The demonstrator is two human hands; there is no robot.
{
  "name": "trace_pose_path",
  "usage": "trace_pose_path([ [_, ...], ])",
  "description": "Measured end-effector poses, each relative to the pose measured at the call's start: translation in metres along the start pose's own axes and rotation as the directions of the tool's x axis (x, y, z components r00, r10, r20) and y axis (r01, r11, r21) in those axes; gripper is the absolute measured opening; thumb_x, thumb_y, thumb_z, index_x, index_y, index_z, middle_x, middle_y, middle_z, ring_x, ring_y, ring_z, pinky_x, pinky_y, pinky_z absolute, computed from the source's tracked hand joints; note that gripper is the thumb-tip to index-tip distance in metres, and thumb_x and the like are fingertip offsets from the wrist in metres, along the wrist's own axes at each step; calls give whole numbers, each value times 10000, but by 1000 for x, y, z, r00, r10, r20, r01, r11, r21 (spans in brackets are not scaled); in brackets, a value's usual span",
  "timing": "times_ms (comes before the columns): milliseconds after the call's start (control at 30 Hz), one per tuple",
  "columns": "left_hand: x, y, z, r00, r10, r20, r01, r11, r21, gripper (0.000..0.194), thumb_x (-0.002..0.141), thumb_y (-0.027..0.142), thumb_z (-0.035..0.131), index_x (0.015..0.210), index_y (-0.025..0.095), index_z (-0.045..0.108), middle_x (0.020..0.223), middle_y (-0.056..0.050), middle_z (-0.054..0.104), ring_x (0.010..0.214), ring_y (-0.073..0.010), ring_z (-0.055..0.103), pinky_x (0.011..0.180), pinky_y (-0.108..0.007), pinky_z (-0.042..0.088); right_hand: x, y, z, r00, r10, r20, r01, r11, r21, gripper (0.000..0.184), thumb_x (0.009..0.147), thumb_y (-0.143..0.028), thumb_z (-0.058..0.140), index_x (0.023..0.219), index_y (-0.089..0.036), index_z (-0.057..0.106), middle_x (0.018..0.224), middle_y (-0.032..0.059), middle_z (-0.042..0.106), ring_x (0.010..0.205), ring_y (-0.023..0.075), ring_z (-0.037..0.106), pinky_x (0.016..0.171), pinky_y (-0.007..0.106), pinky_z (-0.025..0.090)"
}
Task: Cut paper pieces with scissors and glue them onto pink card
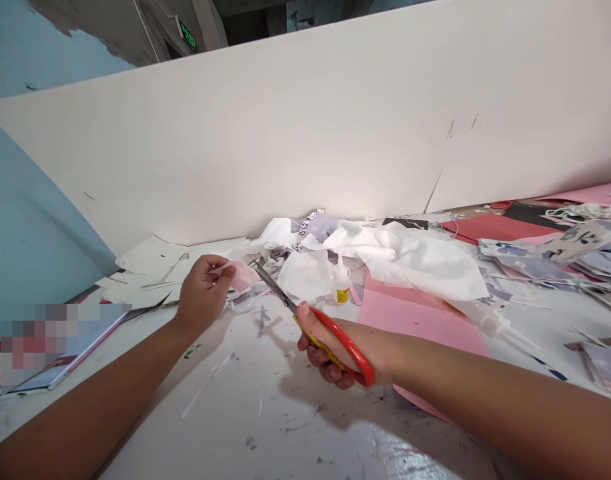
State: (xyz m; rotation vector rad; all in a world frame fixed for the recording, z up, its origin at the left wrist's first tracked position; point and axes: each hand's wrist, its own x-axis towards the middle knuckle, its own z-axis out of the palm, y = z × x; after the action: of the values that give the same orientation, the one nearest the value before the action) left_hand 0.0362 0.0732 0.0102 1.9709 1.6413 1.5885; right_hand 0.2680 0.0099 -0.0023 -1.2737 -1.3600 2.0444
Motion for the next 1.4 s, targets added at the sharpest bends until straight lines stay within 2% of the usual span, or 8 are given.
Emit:
trace_pose_path([
  [100, -4, 1, 2, 998, 52, 29, -53, 999, 9, 70, 755, 289, 509, 745, 220, 507, 781, -5, 583, 723, -155, 541, 635, -245, 396, -2, -3, 2, 999, 39, -16, -39, 999, 12, 628, 640, -778, 372, 771, -174, 480, 554, -69, 341, 374, 32, 279, 345, 150, 143],
  [467, -4, -3, 4, 989, 142, 35, -144, 986, 89, 60, 767, 262, 483, 741, 213, 506, 756, -8, 569, 690, -152, 524, 628, -251, 398, -5, -5, 3, 993, 116, 4, -116, 992, 49, 646, 624, -789, 384, 760, -167, 492, 524, -79, 325, 356, 22, 269, 325, 137, 146],
  [767, -8, 0, 5, 947, 317, 50, -320, 945, 69, 52, 778, 211, 464, 733, 209, 490, 747, -4, 537, 708, -139, 496, 661, -240, 401, -7, -7, 5, 988, 157, -6, -156, 985, 77, 662, 627, -798, 366, 743, -160, 499, 515, -76, 325, 343, 15, 270, 313, 128, 154],
  [833, -6, 0, 3, 962, 270, 32, -272, 960, 65, 41, 774, 223, 475, 741, 209, 498, 763, -3, 549, 711, -138, 501, 658, -239, 399, -8, -9, 4, 985, 170, 8, -171, 984, 50, 675, 610, -807, 370, 745, -158, 493, 520, -79, 320, 346, 12, 261, 313, 126, 150],
  [967, 3, -3, -1, 1000, -9, 10, 9, 1000, 20, 75, 753, 292, 507, 773, 220, 511, 685, 25, 533, 557, -113, 455, 529, -224, 364, -12, -17, -5, 983, 178, 39, -174, 980, -96, 686, 586, -808, 404, 768, -152, 488, 532, -83, 320, 359, 11, 253, 317, 128, 147],
  [1133, 15, -10, -5, 968, -227, 105, 245, 944, -221, 128, 698, 302, 552, 779, 213, 508, 562, 59, 453, 485, -89, 403, 459, -197, 319, -12, -25, -25, 957, 219, 191, -178, 962, -209, 744, 527, -834, 420, 799, -144, 481, 527, -90, 319, 370, 13, 255, 319, 121, 191],
  [1267, 19, -9, -5, 934, -263, 241, 346, 835, -427, 197, 652, 283, 607, 809, 208, 516, 582, 59, 479, 508, -86, 448, 477, -191, 359, -8, -24, -38, 863, 250, 439, -181, 964, -194, 796, 500, -866, 373, 802, -139, 488, 514, -85, 324, 370, 26, 273, 305, 121, 210],
  [1400, 18, -5, -6, 916, -229, 330, 383, 745, -546, 262, 618, 246, 656, 832, 208, 509, 609, 55, 526, 527, -87, 500, 482, -186, 392, -2, -19, -45, 741, 123, 661, -128, 991, -41, 822, 571, -868, 234, 820, -127, 490, 517, -80, 325, 359, 34, 268, 289, 125, 195],
])
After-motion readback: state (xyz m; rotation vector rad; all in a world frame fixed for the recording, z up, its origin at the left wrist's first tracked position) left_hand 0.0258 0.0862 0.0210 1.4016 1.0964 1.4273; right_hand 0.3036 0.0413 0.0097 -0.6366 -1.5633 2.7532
